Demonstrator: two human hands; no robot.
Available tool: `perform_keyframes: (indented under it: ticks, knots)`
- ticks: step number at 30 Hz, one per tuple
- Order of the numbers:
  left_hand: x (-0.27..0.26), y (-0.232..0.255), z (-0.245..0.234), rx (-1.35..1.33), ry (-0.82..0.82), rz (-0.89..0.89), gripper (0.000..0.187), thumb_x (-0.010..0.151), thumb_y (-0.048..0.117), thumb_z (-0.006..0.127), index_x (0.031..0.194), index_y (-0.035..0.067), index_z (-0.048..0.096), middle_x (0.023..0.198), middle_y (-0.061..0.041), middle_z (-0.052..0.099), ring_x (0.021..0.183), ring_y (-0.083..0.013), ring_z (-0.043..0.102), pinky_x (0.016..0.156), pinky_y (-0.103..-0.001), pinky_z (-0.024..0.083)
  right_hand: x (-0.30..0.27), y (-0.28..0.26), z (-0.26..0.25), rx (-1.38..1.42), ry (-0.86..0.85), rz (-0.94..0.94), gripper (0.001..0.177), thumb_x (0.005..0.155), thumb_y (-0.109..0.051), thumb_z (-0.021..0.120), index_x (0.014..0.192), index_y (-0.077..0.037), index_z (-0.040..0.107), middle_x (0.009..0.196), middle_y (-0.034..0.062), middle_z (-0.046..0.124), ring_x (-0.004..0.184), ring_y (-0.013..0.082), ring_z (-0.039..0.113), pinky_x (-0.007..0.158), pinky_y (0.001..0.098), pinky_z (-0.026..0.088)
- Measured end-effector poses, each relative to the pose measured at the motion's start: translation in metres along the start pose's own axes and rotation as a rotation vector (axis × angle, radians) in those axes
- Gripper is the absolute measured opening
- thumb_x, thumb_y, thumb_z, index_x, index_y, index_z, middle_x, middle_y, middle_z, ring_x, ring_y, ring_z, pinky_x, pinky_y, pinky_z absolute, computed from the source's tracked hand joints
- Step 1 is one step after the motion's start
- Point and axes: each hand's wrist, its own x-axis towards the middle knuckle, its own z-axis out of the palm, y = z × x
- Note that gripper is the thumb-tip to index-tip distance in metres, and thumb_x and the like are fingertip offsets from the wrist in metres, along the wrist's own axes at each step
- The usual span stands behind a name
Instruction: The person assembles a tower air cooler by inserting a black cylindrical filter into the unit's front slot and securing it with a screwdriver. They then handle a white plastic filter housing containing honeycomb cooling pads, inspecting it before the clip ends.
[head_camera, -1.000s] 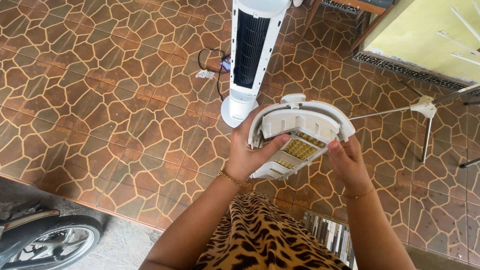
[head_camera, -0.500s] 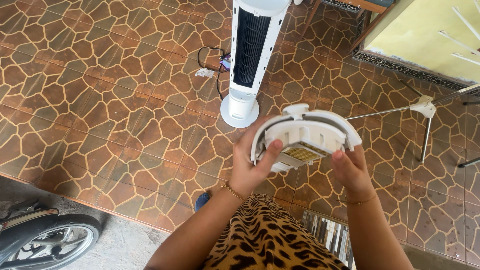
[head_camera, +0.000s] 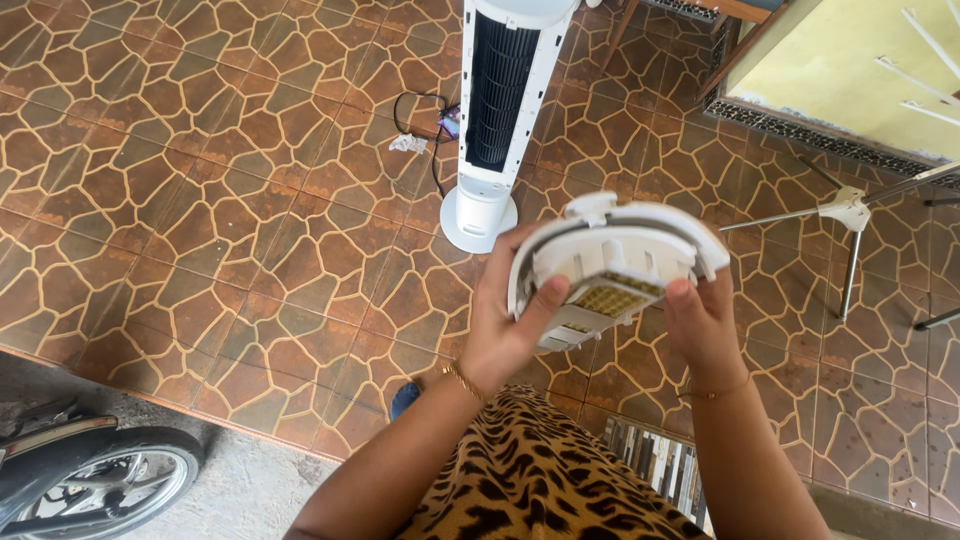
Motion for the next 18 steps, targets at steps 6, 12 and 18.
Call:
perform_keyframes:
  ticks: [6, 12, 18]
  knots:
    - [0.032, -0.018, -0.006, -0.034, 0.021, -0.060, 0.066, 0.106, 0.052, 0.050, 0.144, -0.002, 0.052, 0.130, -0.016, 0.068, 0.126, -0.0236, 0.063, 0.109, -0.038, 0.050, 0.036, -0.018, 0.034, -0.178, 0.161, 0.043, 0.069, 0.104, -0.036, 0.070, 0.151, 0.009, 0.048, 0.136, 0.0158, 0.058, 0.130, 0.0224, 0.055, 0.113, 0.0381, 0.046]
    - [0.047, -0.021, -0.007, -0.233, 0.095, -0.125, 0.060, 0.107, 0.046, 0.051, 0.141, -0.003, 0.056, 0.132, -0.017, 0.066, 0.124, -0.0242, 0.060, 0.111, -0.036, 0.045, 0.049, -0.058, 0.081, -1.072, 0.268, -0.509, 0.052, 0.099, -0.025, 0.069, 0.137, 0.002, 0.045, 0.131, 0.0171, 0.050, 0.127, 0.0302, 0.040, 0.113, 0.0485, 0.026]
    - [0.047, -0.019, 0.004, -0.253, 0.042, -0.079, 0.055, 0.109, 0.042, 0.049, 0.142, -0.003, 0.055, 0.133, -0.015, 0.065, 0.125, -0.0208, 0.059, 0.110, -0.034, 0.046, 0.053, -0.054, 0.101, -1.565, 0.126, -0.577, 0.014, 0.104, -0.025, 0.068, 0.114, -0.014, 0.072, 0.127, 0.0003, 0.066, 0.131, 0.0236, 0.052, 0.121, 0.0609, 0.008]
